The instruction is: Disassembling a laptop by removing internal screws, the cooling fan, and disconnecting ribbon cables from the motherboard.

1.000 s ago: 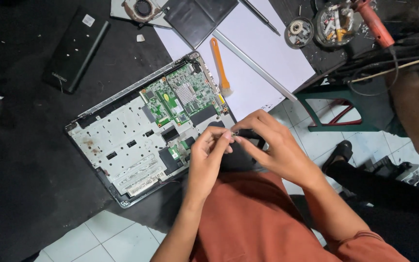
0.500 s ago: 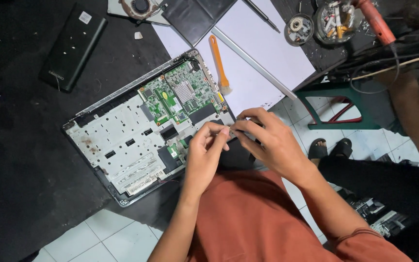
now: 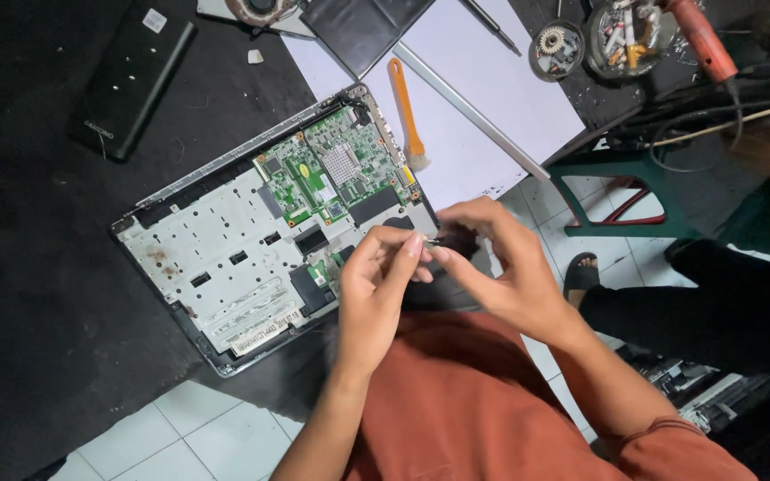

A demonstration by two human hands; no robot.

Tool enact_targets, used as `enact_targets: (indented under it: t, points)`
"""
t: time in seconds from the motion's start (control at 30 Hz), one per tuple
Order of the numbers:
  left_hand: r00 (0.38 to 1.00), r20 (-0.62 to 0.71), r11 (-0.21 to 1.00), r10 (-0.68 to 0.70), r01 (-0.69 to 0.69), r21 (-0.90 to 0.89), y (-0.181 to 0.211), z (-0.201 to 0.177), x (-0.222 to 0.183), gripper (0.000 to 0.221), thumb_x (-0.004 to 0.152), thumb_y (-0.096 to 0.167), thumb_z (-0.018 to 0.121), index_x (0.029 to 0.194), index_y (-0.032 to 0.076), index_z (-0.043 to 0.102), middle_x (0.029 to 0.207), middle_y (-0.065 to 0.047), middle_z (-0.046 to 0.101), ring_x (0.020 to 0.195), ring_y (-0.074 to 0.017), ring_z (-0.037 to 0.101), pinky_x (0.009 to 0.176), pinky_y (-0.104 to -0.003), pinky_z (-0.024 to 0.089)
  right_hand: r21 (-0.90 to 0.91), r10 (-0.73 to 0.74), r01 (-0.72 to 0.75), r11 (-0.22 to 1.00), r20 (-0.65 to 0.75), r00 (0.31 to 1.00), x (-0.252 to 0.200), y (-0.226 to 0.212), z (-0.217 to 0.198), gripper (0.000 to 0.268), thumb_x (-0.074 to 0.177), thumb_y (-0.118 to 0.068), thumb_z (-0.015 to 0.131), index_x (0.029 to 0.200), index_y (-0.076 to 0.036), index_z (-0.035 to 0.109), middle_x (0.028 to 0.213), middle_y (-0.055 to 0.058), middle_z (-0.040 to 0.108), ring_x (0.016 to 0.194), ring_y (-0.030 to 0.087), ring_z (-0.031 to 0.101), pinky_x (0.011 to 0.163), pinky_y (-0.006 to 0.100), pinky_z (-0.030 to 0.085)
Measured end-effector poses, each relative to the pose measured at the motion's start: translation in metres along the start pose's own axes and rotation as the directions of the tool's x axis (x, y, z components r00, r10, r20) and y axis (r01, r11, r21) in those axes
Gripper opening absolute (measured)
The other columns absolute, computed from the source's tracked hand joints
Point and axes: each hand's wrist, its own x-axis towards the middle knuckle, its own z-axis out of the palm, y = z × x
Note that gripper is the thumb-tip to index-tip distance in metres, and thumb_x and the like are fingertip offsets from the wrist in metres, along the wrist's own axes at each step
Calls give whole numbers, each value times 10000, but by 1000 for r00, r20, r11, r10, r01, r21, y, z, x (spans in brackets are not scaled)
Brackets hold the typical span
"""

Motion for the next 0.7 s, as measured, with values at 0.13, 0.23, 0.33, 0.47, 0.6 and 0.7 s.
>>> enact_targets:
  t: [0.13,0.23,0.33,0.47,0.6,0.7]
  points:
    - [997,-26,998,70,-70,7,-1,-2,-2,147,1010,124,653,1047,-10,700,889,-143,738,771,-162,710,729,-306,588,189,85,-89,978,26,996,-1,3,8,285,941,-25,705,1224,-24,668,951,81,678,872,159,618,847,367,564]
    - [992,-44,993,117,-116,17,2,-2,-4,117,1007,97,655,1019,-2,714,950,-113,734,806,-147,699,765,-314,595,243,112,-116,963,30,993,2,-4,14,210,957,-40,697,1165,-12,696,931,78,696,856,141,622,826,346,556]
    - [986,-44,987,158,-157,18,6,-2,-7,118,1008,92,649,993,-12,705,918,-97,703,785,-111,660,751,-303,589,258,148,-157,953,55,988,1,-3,17,153,962,-56,699,1109,-16,715,907,72,674,858,138,590,832,350,533]
    - [977,-53,977,207,-204,63,6,-4,-10,121,1006,87,652,986,-16,712,902,-103,697,761,-123,644,724,-313,582,314,168,-193,929,106,980,2,-5,19,94,963,-51,685,1041,-12,719,893,80,675,849,152,591,842,360,530]
    - [971,-66,970,231,-224,93,6,-5,-11,126,1004,91,657,978,-17,717,882,-90,705,745,-109,626,711,-310,571,308,182,-214,927,129,975,4,-2,15,87,954,-44,688,1021,0,720,883,89,687,851,160,614,850,376,542]
    - [965,-77,964,250,-240,118,10,-5,-12,117,997,92,668,986,-13,720,861,-93,704,749,-115,629,709,-323,564,270,196,-229,935,145,970,6,-4,13,91,953,-59,691,1017,-6,726,870,68,672,847,136,577,851,350,517]
